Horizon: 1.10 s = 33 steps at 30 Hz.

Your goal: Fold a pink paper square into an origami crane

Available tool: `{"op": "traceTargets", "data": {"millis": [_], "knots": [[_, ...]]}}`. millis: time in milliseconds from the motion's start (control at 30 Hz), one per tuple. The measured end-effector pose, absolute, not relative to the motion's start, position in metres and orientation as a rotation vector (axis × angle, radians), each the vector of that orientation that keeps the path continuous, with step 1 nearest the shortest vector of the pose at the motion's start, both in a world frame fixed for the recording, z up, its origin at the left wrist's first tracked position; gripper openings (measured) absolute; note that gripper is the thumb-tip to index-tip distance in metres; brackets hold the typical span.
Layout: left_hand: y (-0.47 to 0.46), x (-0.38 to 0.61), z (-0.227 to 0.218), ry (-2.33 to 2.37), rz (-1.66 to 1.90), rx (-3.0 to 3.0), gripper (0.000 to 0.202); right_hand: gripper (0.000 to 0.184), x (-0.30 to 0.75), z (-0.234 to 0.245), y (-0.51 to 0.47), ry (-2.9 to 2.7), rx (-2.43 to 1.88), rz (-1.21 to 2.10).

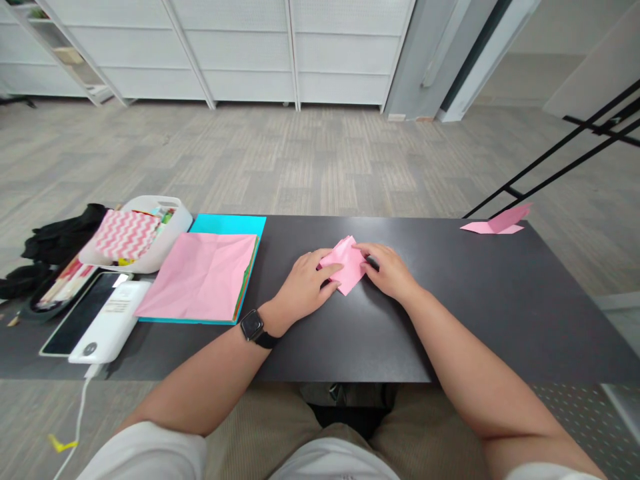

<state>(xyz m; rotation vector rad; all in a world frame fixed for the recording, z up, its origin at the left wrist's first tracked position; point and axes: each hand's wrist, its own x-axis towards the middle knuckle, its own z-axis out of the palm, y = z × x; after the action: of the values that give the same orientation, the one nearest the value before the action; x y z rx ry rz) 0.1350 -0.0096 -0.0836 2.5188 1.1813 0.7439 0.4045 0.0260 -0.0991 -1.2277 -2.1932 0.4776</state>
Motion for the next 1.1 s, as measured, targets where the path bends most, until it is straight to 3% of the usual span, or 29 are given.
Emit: {"op": "traceTargets", "data": {"millis": [133, 533, 733, 933, 1100], "knots": [[-0.017, 0.138, -0.080, 1.138, 0.821, 2.409, 0.031, 0.061, 0.409, -0.101, 0.030, -2.159, -1.212, 0.464], [-0.014, 0.136, -0.090, 1.066, 0.801, 2.483, 0.047, 0.056, 0.398, -0.109, 0.038, -2.261, -1.257, 0.345], [-0.009, 0.134, -0.089, 1.073, 0.681, 2.598, 0.027, 0.045, 0.396, -0.101, 0.030, -2.208, -1.217, 0.234], [-0.017, 0.144, -0.080, 1.115, 0.510, 2.683, 0.021, 0.028, 0.390, -0.095, 0.008, -2.314, -1.203, 0.155], [-0.021, 0.148, -0.082, 1.119, 0.447, 2.709, 0.021, 0.028, 0.391, -0.103, 0.008, -2.368, -1.197, 0.178]]}}
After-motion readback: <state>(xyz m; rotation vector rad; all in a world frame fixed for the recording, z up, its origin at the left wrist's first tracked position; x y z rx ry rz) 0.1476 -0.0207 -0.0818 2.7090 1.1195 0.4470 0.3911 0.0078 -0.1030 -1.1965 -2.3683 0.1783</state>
